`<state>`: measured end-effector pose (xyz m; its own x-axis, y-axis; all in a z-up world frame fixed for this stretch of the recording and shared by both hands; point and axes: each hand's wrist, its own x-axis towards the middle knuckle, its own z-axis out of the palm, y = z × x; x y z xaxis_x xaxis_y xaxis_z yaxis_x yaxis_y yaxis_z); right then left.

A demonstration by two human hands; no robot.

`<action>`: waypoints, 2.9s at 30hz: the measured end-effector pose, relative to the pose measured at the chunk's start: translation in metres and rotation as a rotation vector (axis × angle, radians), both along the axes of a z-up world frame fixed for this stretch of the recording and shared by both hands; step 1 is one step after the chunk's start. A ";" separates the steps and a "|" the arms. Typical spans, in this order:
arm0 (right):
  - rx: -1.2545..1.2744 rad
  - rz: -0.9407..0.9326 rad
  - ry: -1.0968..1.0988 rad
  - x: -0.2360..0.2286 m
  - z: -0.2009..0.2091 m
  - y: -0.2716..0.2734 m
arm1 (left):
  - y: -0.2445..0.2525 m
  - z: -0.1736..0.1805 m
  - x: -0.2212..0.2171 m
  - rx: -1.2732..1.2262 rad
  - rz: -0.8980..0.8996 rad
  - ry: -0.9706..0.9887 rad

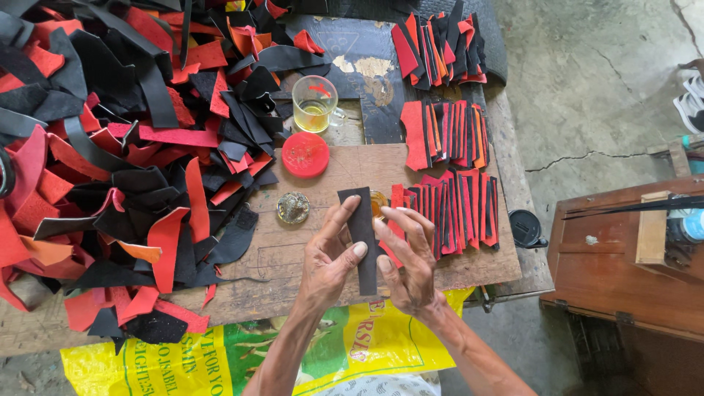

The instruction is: The person repeatedly picks up red and black foam pieces from a pile, aligns them, and presses them together by hand. The person then places the assembled pairs into a growing stack on the table. The process is repeated continuously throughout the clip.

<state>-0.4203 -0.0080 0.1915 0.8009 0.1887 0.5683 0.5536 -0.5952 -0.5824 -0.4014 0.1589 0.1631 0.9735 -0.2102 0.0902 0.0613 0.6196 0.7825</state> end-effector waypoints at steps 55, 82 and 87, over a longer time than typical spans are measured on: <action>-0.042 -0.057 0.196 0.045 -0.016 -0.049 | 0.004 -0.005 0.012 -0.349 -0.417 0.179; -0.256 0.098 0.289 0.080 -0.025 -0.040 | -0.144 -0.131 0.273 1.161 -0.040 -0.321; -0.238 0.144 0.348 0.081 -0.021 -0.042 | -0.138 -0.100 0.278 1.322 -0.066 -0.397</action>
<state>-0.3388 -0.0504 0.1707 0.8929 0.4050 0.1967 0.4356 -0.6667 -0.6048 -0.1230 0.0213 0.0634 0.9146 -0.4004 0.0560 -0.3022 -0.5850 0.7526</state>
